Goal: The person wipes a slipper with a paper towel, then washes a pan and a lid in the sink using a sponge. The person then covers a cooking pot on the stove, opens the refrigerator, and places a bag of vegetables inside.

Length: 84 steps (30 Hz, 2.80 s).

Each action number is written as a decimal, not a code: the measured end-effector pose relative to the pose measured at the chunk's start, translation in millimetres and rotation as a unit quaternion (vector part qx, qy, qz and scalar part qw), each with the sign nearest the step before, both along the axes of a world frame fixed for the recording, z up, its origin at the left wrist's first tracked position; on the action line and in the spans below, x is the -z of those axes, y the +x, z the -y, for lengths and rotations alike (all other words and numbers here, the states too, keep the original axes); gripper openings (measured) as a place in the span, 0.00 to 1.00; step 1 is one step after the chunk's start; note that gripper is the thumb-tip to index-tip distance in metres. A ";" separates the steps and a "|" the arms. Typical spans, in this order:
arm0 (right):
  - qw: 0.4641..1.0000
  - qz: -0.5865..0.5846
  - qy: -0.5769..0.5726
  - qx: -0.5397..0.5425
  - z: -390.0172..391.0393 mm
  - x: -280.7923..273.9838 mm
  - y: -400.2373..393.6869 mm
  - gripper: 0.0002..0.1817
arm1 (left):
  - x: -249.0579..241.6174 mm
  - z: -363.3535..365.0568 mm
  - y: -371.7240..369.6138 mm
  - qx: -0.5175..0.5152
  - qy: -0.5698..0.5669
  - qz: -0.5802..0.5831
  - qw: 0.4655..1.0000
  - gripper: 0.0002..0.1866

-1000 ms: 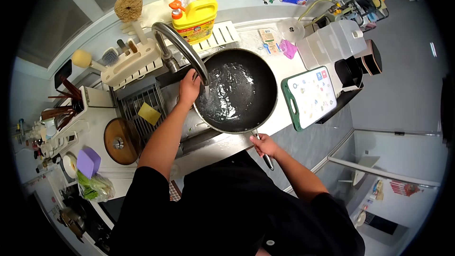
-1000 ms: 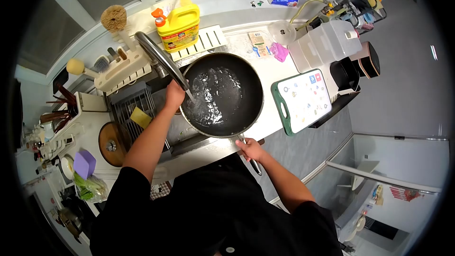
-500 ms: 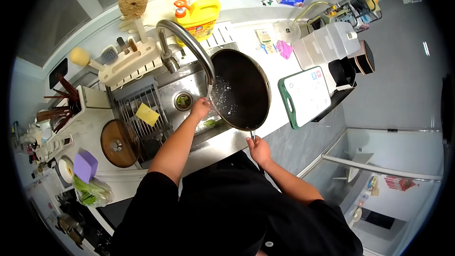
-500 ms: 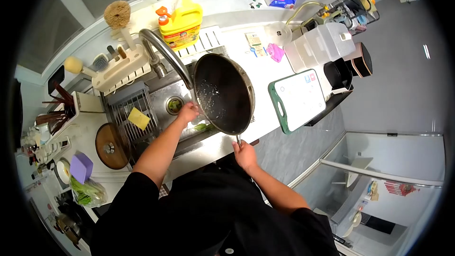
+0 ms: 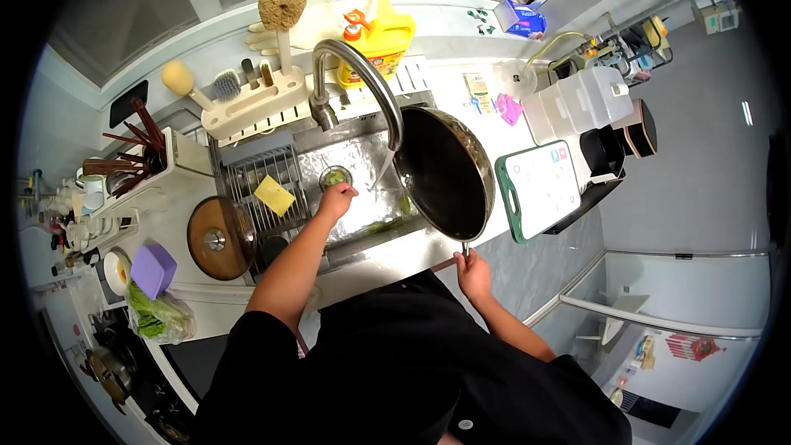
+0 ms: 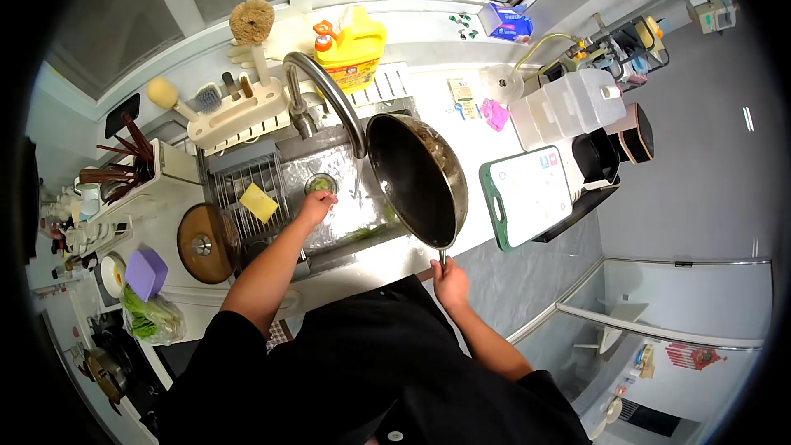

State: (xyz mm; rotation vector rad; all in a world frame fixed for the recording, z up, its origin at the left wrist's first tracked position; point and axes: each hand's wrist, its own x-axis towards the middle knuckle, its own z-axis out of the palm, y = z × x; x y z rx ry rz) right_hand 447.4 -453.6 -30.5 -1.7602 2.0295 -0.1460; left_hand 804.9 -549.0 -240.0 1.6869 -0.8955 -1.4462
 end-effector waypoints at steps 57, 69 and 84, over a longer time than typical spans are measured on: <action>0.783 -0.256 0.014 -0.567 268.5 -29.4 27.0 0.24 | -190.3 -38.6 45.4 0.230 -0.052 0.172 0.957 0.20; 0.732 -0.298 0.064 -0.609 320.5 -38.5 90.8 0.34 | -114.1 -30.2 39.4 -0.101 -0.076 0.205 0.971 0.22; 0.721 -0.246 0.116 -0.637 347.4 -36.8 113.0 0.35 | -95.6 -91.2 -1.2 -0.176 -0.019 0.132 0.975 0.27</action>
